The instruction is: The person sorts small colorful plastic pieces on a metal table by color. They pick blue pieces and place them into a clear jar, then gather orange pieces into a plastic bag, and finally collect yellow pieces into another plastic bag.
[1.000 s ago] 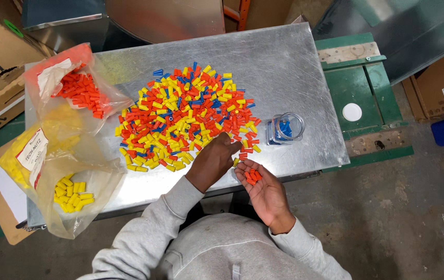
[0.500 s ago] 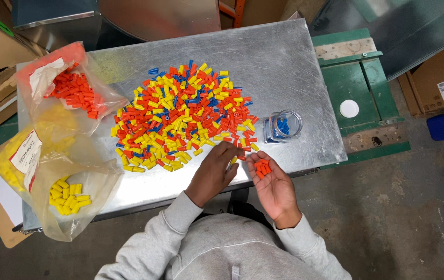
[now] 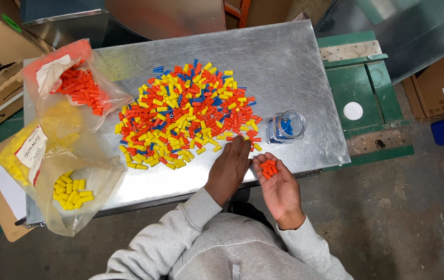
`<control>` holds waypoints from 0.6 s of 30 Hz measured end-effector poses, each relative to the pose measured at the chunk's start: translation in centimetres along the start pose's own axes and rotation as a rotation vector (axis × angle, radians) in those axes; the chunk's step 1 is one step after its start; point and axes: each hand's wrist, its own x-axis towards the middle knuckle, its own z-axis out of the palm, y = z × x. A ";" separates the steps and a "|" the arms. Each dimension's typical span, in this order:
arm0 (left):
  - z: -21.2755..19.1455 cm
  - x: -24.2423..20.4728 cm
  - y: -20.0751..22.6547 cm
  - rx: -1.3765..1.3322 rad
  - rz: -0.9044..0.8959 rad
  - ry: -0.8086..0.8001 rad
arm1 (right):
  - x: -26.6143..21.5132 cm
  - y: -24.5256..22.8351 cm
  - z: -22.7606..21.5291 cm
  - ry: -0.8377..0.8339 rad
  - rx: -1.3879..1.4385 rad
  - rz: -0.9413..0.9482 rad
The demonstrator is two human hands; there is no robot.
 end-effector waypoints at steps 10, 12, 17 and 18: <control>-0.9 2.3 -0.3 0.086 -0.069 -0.144 | -0.4 0.7 -0.9 -0.018 -0.038 0.017; -0.6 3.0 -0.7 0.080 -0.081 -0.119 | -0.6 0.9 -0.5 -0.024 -0.055 0.018; 0.5 3.1 -2.4 -0.051 -0.116 -0.145 | -0.5 1.2 -0.1 -0.041 -0.086 0.023; 1.3 3.0 -3.3 -0.113 -0.124 -0.145 | -0.5 1.2 0.0 -0.043 -0.097 0.026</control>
